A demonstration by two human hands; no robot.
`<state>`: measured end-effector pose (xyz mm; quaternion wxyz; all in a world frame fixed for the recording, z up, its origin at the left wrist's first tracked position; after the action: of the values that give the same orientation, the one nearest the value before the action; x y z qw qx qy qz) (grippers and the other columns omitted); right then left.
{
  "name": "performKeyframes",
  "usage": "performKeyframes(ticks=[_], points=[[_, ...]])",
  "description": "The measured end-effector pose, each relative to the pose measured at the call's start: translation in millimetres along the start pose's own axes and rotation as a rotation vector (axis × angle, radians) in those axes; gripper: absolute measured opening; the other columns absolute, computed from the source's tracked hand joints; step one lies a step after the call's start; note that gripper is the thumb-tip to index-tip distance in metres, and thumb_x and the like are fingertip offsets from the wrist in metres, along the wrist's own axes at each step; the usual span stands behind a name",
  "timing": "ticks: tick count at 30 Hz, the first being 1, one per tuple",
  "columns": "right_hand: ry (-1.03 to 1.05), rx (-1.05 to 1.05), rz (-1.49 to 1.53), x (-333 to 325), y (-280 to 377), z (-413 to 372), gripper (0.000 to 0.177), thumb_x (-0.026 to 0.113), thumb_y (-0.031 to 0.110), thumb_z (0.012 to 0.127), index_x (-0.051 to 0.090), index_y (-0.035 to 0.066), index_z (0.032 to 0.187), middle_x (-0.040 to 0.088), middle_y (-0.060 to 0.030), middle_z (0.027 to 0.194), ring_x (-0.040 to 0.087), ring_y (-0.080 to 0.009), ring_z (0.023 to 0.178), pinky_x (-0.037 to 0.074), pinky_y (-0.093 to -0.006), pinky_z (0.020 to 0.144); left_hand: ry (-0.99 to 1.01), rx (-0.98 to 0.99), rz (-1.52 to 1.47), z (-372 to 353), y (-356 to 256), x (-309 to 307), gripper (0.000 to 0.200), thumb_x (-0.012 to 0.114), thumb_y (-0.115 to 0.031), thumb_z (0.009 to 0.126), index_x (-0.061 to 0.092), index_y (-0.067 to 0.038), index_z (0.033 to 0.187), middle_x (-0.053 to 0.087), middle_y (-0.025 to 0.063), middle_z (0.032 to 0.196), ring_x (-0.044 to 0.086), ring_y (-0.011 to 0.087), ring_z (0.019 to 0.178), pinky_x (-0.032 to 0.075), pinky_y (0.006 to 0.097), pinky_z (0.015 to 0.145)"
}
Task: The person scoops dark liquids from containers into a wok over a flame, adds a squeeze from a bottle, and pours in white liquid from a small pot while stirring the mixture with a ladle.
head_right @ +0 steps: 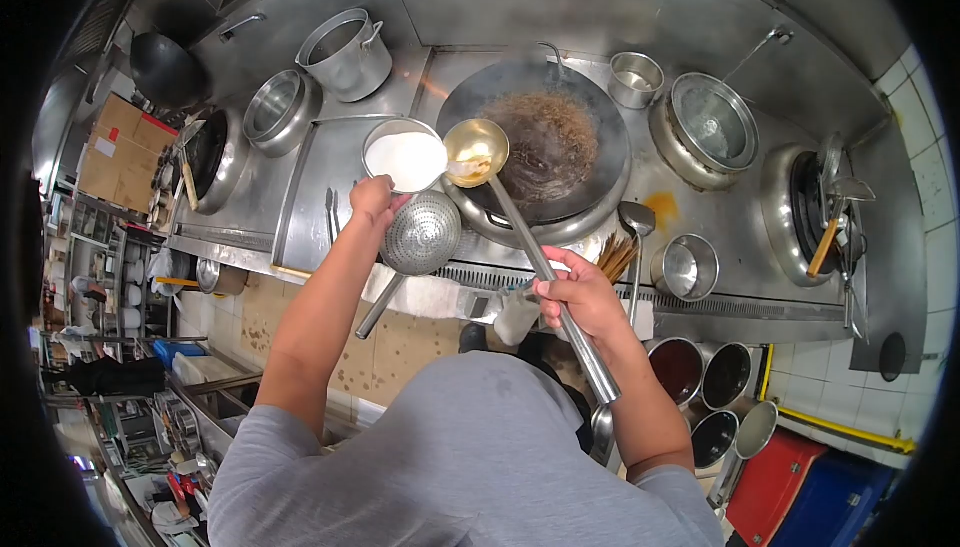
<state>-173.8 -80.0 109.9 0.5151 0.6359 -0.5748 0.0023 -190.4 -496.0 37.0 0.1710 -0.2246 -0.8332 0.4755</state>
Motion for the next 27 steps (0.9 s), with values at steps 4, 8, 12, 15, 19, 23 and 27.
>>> performKeyframes(ticks=[4,8,12,15,19,23,27], points=[[0.010,0.008,0.028,-3,0,1,0.062,0.064,-0.009,0.096,0.045,0.001,0.154,0.070,-0.0132,0.096,0.058,-0.0129,0.060,0.047,-0.0290,0.050,-0.010,0.007,0.004,-4,-3,3,0.032,0.057,0.004,0.093,0.055,0.006,0.125,0.063,0.0222,0.124,0.070,0.0353,0.104,0.068,0.0474,0.078],[0.014,0.017,0.052,-8,-1,3,0.060,0.062,-0.011,0.095,0.048,0.004,0.152,0.070,-0.0157,0.099,0.058,-0.0137,0.059,0.048,-0.0297,0.051,-0.033,0.026,0.049,-5,-5,4,0.033,0.057,0.004,0.093,0.056,0.007,0.125,0.064,0.0220,0.124,0.071,0.0348,0.103,0.068,0.0464,0.077],[0.022,0.023,0.075,-10,-1,3,0.059,0.061,-0.011,0.096,0.049,0.004,0.152,0.070,-0.0162,0.100,0.058,-0.0135,0.060,0.048,-0.0296,0.051,-0.027,0.023,0.027,-1,-2,4,0.033,0.058,0.004,0.092,0.056,0.007,0.125,0.064,0.0220,0.124,0.071,0.0346,0.102,0.068,0.0456,0.076],[0.052,0.031,0.144,-11,-1,2,0.059,0.061,-0.012,0.095,0.050,0.004,0.151,0.070,-0.0174,0.101,0.057,-0.0140,0.060,0.047,-0.0295,0.052,-0.015,0.020,0.005,-5,-4,5,0.035,0.057,0.005,0.092,0.055,0.006,0.127,0.064,0.0224,0.124,0.071,0.0352,0.104,0.068,0.0472,0.078],[0.059,0.063,0.217,-16,-1,0,0.062,0.062,-0.011,0.093,0.048,0.004,0.152,0.068,-0.0175,0.102,0.057,-0.0139,0.061,0.047,-0.0296,0.052,0.054,-0.030,-0.036,-9,-2,8,0.034,0.059,0.006,0.091,0.050,0.004,0.124,0.056,0.0205,0.123,0.064,0.0353,0.107,0.068,0.0492,0.084],[0.083,0.074,0.311,-28,-1,-1,0.065,0.062,-0.011,0.091,0.045,0.004,0.152,0.066,-0.0179,0.102,0.057,-0.0140,0.062,0.047,-0.0299,0.052,0.080,-0.124,-0.110,6,11,1,0.030,0.058,0.006,0.091,0.053,0.005,0.121,0.056,0.0178,0.115,0.065,0.0348,0.102,0.069,0.0471,0.083],[0.047,0.081,0.285,-27,6,-6,0.064,0.062,-0.011,0.090,0.047,0.004,0.150,0.066,-0.0178,0.102,0.057,-0.0143,0.062,0.047,-0.0297,0.052,0.118,-0.170,-0.144,11,18,-4,0.028,0.058,0.005,0.092,0.055,0.005,0.119,0.055,0.0162,0.111,0.065,0.0339,0.099,0.070,0.0470,0.082]])
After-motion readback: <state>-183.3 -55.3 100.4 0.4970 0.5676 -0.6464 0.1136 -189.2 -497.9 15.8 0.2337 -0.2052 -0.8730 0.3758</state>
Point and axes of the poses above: each hand's wrist, its own z-axis towards the middle knuckle, its own x-axis out of the palm, y = z × x, the point moved 7 cm from there along z, towards the middle knuckle
